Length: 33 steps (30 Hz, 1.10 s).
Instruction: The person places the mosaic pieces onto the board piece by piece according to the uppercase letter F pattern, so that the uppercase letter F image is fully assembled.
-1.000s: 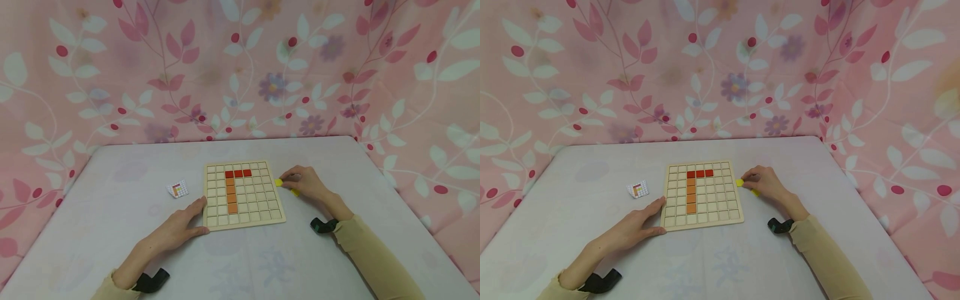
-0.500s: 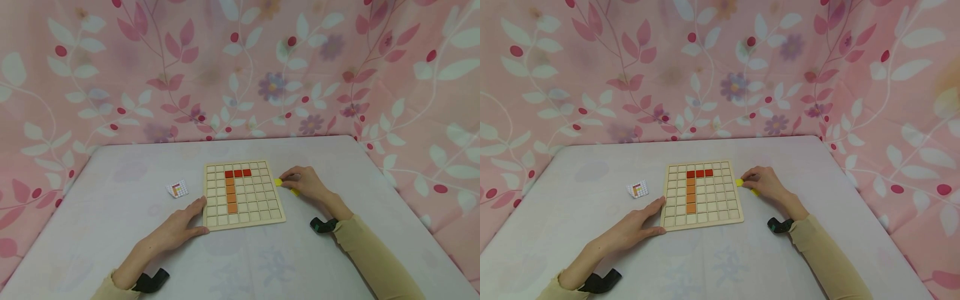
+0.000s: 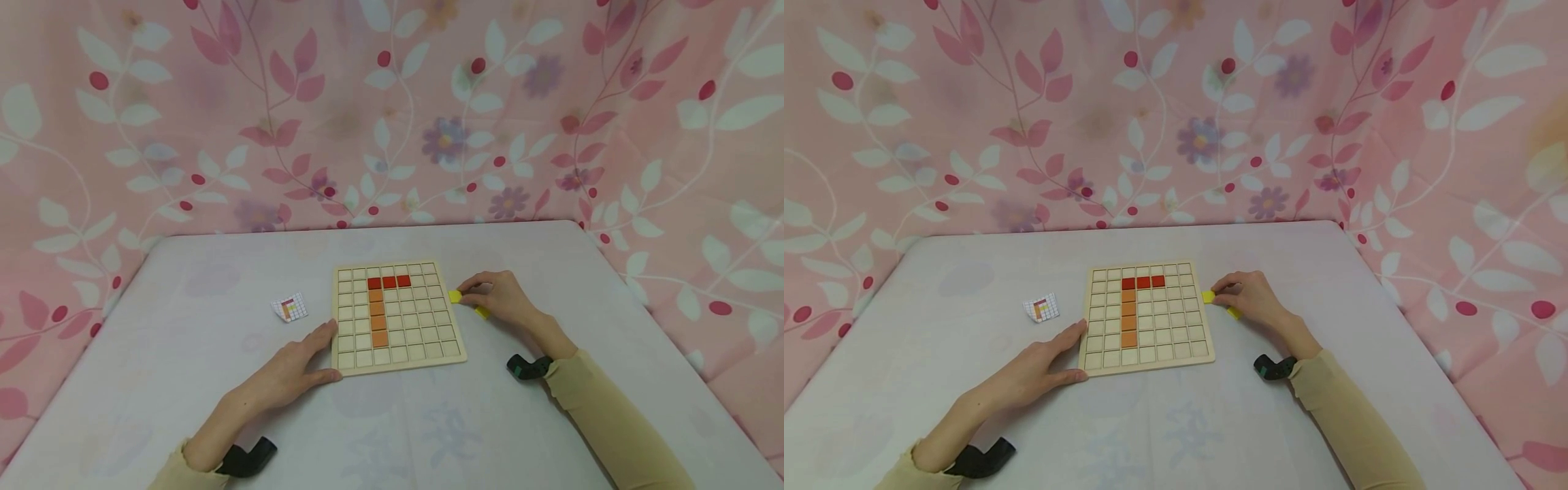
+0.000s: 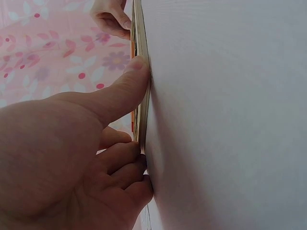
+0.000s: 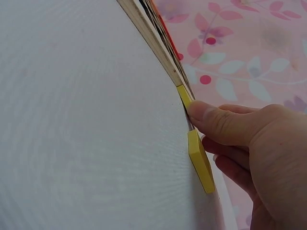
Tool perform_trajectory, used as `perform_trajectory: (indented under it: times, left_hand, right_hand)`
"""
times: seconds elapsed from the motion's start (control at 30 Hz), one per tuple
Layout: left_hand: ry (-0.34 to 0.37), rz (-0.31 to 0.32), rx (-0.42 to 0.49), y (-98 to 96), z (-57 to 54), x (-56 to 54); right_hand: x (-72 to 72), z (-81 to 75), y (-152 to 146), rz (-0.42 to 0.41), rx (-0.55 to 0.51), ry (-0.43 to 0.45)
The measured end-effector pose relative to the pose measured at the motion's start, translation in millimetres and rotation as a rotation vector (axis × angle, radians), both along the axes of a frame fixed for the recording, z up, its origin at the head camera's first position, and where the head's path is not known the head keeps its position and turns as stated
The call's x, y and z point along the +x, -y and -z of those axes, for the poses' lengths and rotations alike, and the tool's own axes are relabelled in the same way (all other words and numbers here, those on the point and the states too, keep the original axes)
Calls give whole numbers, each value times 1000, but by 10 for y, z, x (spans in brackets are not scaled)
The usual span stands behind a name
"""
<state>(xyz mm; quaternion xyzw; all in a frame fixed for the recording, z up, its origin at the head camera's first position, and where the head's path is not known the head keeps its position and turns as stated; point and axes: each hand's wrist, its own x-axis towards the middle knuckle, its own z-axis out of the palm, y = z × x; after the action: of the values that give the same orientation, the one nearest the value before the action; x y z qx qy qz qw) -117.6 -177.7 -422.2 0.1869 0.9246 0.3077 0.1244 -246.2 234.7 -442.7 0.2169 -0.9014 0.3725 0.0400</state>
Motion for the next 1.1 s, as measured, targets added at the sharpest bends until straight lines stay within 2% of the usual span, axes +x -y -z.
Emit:
perform_trajectory:
  times: [0.23,0.47,0.7,0.87,1.0,1.1]
  left_hand:
    - [8,-4,-1,-7,-7,-2]
    - [4,5,6,0,-15,10]
    - [5,-3,-2,1,-19,8]
    - [0,-3,-3,3,-19,5]
    - [2,0,4,0,-25,6]
    - [5,0,5,-3,-23,6]
  right_hand:
    - [3,-20,-14,-14,-12,-19]
    - [48,-104,19,13,-27,-50]
    - [146,-247,279,12,-67,1]
    - [175,-247,502,7,-66,47]
    - [201,-244,669,-31,-87,72]
    - [233,-262,782,-83,-98,59]
